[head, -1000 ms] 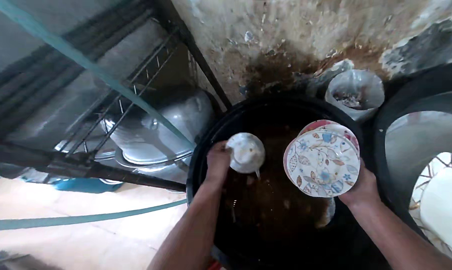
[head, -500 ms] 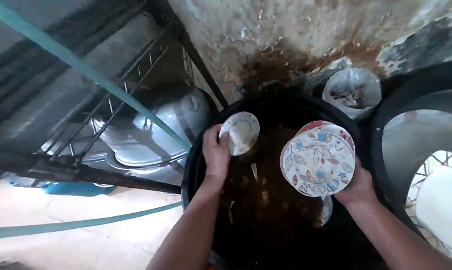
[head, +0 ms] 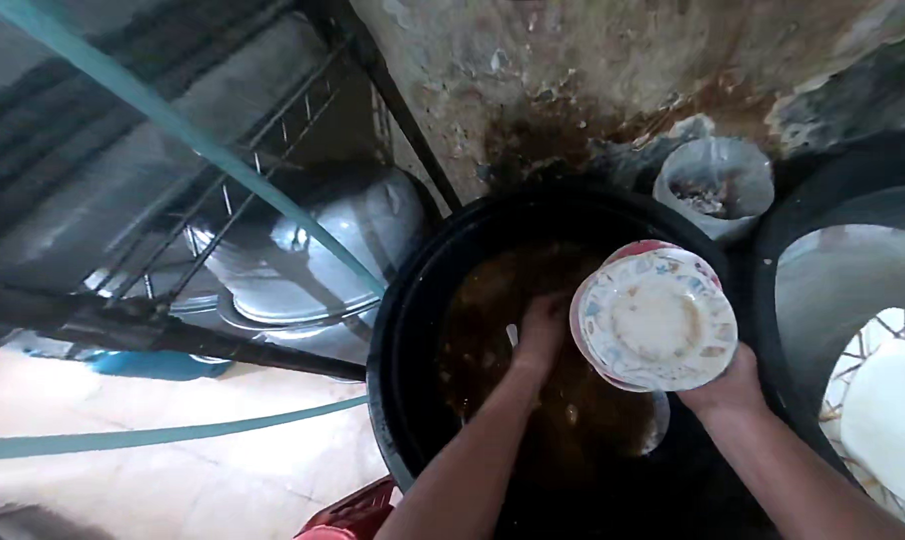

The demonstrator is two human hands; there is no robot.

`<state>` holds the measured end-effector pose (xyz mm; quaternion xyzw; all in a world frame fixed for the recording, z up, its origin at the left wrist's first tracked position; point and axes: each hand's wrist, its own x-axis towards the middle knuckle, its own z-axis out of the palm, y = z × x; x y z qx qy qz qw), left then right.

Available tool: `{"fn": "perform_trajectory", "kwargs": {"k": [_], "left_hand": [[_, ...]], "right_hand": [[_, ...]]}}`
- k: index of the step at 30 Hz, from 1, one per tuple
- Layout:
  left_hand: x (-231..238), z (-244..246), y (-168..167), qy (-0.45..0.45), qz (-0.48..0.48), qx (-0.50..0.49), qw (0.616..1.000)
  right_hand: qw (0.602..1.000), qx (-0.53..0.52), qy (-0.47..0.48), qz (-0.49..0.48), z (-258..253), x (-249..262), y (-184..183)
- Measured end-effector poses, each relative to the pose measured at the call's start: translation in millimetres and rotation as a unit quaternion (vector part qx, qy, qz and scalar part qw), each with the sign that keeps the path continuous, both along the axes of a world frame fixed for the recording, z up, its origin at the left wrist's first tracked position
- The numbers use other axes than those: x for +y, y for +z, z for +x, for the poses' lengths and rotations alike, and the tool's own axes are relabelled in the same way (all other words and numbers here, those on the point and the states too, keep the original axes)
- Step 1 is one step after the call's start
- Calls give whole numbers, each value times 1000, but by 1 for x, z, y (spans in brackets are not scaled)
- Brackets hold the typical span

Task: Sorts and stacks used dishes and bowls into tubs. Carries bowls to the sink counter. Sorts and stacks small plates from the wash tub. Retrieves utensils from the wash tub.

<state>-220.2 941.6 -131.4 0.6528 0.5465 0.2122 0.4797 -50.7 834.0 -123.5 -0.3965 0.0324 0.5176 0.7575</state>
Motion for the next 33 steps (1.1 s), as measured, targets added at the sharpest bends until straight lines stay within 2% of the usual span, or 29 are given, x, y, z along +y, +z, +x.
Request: {"fn": "perform_trajectory", "kwargs": {"k": [1,3,5,8,11,13,16,20,22,25,27,29,31,33], "left_hand": [[-16,6,-5,-77,10,73,994],[-44,21,-10,-267,23,211,940],[-57,36,-25,-372,59,236,896],[-62,37,-31,-439,79,221,867],[-56,18,-14,-483,79,228,842],[-50,-1,5,-484,86,215,844],[-32,-36,29,-448,77,180,872],[-4,-99,36,-305,101,56,945],[6,-121,49,-191,114,14,975],[22,-132,65,29,111,78,990],[43,-135,47,132,96,98,982],[55,-133,17,185,48,100,976],[57,-122,-9,199,-5,98,975],[52,-108,-10,185,8,87,979]], "right_hand": [[1000,4,9,12,1,-1,0],[1000,11,10,21,1,-2,0],[1000,6,3,24,0,-2,0],[999,-2,7,36,2,-2,-2],[1000,-8,-5,28,1,-1,-3],[1000,-7,-4,29,1,-2,-4],[1000,-2,-12,15,0,-1,-2],[1000,3,-15,-5,0,0,1],[1000,-5,-18,-9,0,0,0],[1000,-16,-9,-3,0,0,-3],[1000,-11,-8,-2,-1,1,-1],[1000,-13,-11,-11,-1,1,1],[1000,-15,-11,-4,0,1,0],[1000,-17,-8,3,0,1,-2]]}}
